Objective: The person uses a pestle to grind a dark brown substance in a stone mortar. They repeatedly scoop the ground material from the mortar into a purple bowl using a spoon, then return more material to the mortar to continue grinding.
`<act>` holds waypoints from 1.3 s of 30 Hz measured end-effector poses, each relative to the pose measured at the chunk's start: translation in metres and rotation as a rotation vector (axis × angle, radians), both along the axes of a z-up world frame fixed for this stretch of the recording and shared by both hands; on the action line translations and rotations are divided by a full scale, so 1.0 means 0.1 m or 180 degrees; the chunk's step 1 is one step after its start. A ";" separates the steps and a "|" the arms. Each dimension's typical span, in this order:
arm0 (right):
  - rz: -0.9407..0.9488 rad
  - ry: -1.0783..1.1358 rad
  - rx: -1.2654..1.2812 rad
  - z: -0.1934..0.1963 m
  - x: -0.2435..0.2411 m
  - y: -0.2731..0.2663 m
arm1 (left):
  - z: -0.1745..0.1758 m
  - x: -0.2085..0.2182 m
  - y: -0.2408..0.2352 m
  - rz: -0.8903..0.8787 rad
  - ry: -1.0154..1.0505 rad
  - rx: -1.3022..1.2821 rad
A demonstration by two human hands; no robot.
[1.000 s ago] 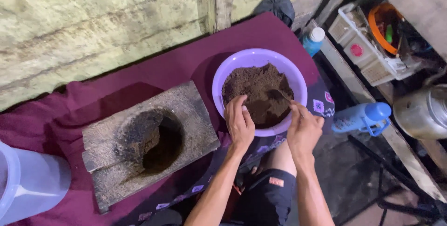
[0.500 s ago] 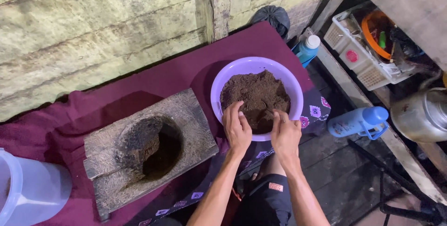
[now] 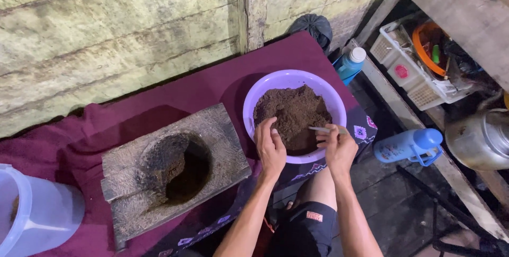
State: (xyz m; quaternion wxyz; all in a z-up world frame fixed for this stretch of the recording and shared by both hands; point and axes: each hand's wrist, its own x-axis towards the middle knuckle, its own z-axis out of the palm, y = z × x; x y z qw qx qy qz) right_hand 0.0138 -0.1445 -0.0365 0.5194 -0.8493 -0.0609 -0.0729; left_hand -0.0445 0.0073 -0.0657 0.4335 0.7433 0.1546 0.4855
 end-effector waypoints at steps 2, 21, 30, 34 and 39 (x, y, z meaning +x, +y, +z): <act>-0.0004 0.0072 0.0141 0.00 0.00 -0.03 | -0.03 0.00 0.00 -0.0025 -0.0005 -0.0040; -0.0036 -0.0121 0.1123 0.41 0.05 -0.12 | 0.40 0.04 0.01 -0.0541 0.0339 -0.1154; -0.0056 -0.0291 0.1287 0.49 0.16 -0.20 | 0.44 0.39 0.08 -0.0775 0.0071 -0.2163; -0.0052 -0.0296 0.1359 0.56 0.17 -0.22 | 0.61 0.40 0.06 -0.0864 0.0082 -0.2238; -0.0056 -0.0390 0.1282 0.68 0.18 -0.24 | 0.80 0.34 0.04 -0.1096 0.0273 -0.2369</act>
